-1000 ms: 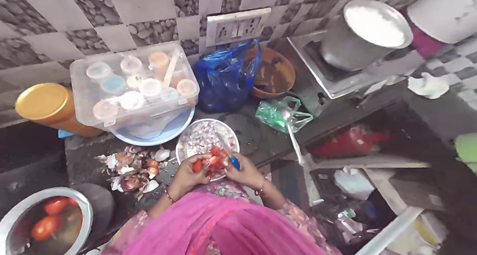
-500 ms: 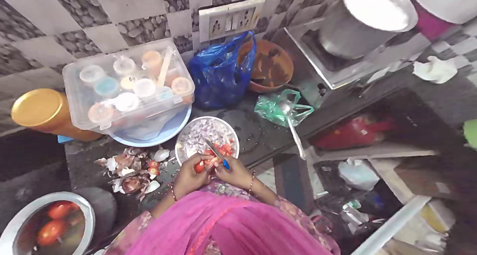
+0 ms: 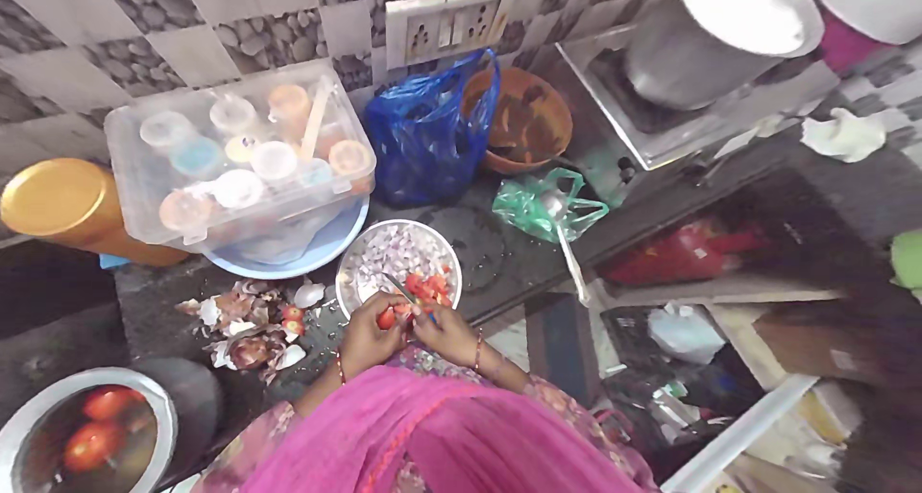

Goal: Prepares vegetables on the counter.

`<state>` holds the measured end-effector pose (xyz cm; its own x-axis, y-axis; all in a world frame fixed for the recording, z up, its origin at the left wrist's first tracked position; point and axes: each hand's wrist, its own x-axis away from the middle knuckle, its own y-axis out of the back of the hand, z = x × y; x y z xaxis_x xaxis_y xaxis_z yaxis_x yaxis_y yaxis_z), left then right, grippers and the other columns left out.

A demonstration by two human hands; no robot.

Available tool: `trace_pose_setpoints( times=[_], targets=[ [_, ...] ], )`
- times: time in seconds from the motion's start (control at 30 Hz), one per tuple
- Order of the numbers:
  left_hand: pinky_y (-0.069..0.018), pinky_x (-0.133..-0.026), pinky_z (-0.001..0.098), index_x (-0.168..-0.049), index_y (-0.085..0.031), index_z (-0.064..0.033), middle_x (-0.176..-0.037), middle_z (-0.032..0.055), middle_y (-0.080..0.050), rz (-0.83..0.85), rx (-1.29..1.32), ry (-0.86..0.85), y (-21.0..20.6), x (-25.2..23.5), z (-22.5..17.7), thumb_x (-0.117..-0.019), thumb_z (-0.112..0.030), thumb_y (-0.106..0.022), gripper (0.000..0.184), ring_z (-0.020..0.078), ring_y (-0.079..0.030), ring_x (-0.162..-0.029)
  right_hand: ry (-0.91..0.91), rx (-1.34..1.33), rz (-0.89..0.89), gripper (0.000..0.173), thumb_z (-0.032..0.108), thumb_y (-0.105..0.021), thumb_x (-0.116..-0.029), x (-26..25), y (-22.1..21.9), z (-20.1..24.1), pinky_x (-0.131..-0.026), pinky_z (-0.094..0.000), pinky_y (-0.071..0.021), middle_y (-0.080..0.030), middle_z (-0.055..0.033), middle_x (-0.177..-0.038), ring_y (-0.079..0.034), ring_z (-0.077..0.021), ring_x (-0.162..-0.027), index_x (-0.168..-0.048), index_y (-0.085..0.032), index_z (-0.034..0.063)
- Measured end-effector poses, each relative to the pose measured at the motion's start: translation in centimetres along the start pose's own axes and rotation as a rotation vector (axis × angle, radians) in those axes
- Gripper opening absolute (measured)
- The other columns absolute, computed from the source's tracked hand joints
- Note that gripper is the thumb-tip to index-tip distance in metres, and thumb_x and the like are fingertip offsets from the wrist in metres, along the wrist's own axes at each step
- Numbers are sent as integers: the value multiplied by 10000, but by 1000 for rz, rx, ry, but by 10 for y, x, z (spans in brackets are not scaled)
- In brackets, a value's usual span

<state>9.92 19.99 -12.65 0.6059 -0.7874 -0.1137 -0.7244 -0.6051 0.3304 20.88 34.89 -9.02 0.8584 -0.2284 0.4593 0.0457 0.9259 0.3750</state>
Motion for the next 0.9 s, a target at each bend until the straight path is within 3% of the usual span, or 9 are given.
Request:
trace_pose_setpoints(
  times=[0.07,0.13,0.2,0.27,0.4,0.47,0.57,0.77,0.9],
  targets=[
    [-549,-868,268,-1081,-720,17,-1049,143,-708,-24,-58,-17,0,-1,0,-899,-161,-652,263,132,-674,-944,54,-107,12,350,251,-415,-1079,-1,-1,-4,-633,-276,-450,-492,14,-716,-487,-62,-637,-959,-619,-6],
    [-549,-886,318,-1112,-723,8,-1055,150,-707,-40,-83,23,2,-3,2,-899,-167,-656,284,172,-677,-963,96,-202,25,310,211,-417,-1066,0,2,-4,-625,-248,-445,-478,49,-700,-476,-28,-625,-936,-613,9],
    [-548,-900,253,-1155,-705,-5,-1075,88,-709,-18,24,86,7,-3,5,-913,-168,-654,296,82,-670,-970,113,-229,4,307,222,-419,-1066,-2,2,-6,-601,-231,-436,-465,66,-677,-465,-14,-600,-903,-601,37],
    [-567,-847,201,-1156,-676,7,-1046,22,-719,9,228,142,7,-2,2,-911,-127,-662,280,8,-674,-904,113,-178,-38,304,274,-479,-1037,-6,2,-12,-619,-253,-457,-510,42,-705,-495,-31,-623,-957,-629,21],
    [-577,-785,184,-1147,-641,25,-991,-32,-703,58,433,183,7,1,-6,-884,-47,-676,275,-18,-665,-832,42,-58,-42,414,358,-626,-966,-5,1,-10,-748,-326,-519,-626,-67,-879,-593,-116,-780,-1120,-634,-26],
    [-572,-803,182,-1144,-642,38,-1013,-26,-704,71,426,158,6,1,-5,-888,-51,-678,273,-23,-663,-855,41,-13,-38,453,368,-605,-981,-5,0,-8,-818,-371,-537,-673,-129,-968,-641,-165,-866,-1176,-638,-40],
    [-566,-815,179,-1136,-643,44,-1020,-16,-704,69,407,149,5,0,-5,-888,-49,-672,266,-22,-660,-865,39,-3,-20,438,346,-551,-1015,-5,0,-5,-842,-386,-531,-672,-150,-996,-646,-183,-896,-1198,-622,-45],
    [-561,-801,175,-1108,-646,53,-988,-17,-700,51,404,132,2,1,-3,-875,-44,-669,254,-30,-651,-845,25,0,-10,406,324,-459,-1058,-4,-2,-1,-759,-364,-508,-623,-97,-870,-596,-150,-784,-1136,-618,-41],
    [-559,-775,167,-1089,-650,46,-952,-25,-694,35,393,139,1,1,-3,-866,-36,-669,238,-35,-644,-815,43,-23,-21,373,306,-446,-1063,-5,-4,-1,-683,-315,-474,-550,-31,-771,-536,-98,-698,-1010,-616,-22]
  ],
)
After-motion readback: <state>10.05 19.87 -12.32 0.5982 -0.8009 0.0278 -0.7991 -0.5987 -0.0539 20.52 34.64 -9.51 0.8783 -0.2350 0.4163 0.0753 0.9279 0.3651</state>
